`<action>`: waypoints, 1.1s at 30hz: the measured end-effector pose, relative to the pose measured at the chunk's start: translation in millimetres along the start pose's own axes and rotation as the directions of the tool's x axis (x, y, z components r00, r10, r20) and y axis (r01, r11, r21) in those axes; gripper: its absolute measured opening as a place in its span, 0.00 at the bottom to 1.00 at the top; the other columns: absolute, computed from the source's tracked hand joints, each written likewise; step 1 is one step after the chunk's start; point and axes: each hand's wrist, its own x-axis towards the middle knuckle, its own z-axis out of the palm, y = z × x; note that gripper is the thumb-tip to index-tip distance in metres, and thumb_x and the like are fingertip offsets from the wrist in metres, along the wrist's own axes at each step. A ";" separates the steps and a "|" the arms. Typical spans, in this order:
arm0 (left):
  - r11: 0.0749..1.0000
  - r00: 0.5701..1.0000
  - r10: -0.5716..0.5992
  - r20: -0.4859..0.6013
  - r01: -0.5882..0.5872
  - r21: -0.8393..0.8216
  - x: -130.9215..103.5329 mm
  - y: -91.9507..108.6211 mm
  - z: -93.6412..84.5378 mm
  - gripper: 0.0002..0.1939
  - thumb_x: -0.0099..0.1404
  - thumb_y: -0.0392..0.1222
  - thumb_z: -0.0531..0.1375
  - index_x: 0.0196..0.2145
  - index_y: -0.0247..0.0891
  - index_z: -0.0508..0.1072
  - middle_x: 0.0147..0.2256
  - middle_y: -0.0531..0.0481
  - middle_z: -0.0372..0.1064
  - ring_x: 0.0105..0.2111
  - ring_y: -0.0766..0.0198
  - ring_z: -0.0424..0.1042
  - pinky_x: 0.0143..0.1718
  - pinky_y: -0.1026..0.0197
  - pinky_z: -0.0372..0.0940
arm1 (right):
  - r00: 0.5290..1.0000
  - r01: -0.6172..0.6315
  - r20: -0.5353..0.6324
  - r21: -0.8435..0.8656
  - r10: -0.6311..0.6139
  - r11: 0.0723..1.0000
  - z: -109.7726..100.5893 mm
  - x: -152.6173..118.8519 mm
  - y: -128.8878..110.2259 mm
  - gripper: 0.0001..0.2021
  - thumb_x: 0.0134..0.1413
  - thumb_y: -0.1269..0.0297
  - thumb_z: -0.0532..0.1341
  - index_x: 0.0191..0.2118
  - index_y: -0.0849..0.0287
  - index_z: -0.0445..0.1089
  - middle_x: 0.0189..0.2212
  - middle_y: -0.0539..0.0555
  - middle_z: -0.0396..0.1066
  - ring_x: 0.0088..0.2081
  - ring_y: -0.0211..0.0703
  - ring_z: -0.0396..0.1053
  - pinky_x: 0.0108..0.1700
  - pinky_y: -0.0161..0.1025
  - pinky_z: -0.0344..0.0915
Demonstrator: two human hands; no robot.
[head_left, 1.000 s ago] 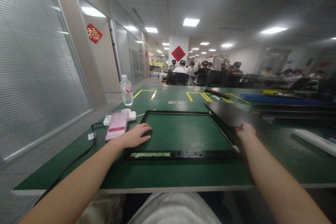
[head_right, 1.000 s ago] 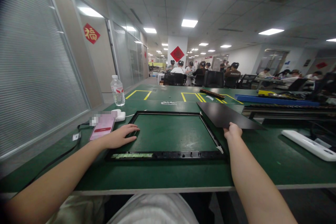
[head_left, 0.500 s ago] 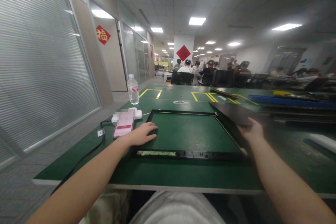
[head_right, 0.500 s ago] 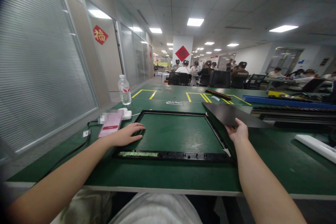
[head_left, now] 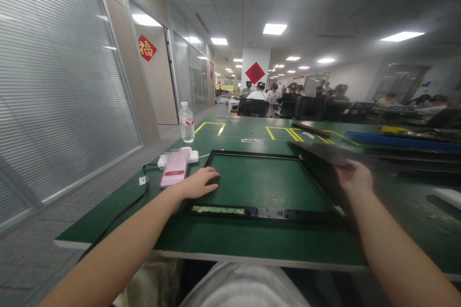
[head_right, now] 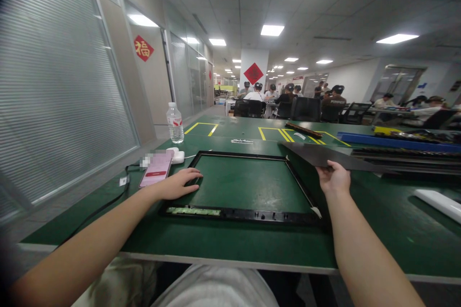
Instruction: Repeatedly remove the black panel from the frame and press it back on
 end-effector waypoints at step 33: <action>0.350 0.862 -0.475 -0.180 -0.002 -0.937 9.6 19.0 -18.6 0.20 0.48 0.35 0.63 0.41 0.34 0.80 0.36 0.43 0.81 0.38 0.55 0.78 0.42 0.56 0.69 | 0.979 -0.051 0.194 -0.031 0.056 0.998 16.8 -54.1 -32.3 0.10 0.41 0.68 0.57 0.29 0.58 0.76 0.30 0.52 0.76 0.29 0.46 0.73 0.47 0.52 0.73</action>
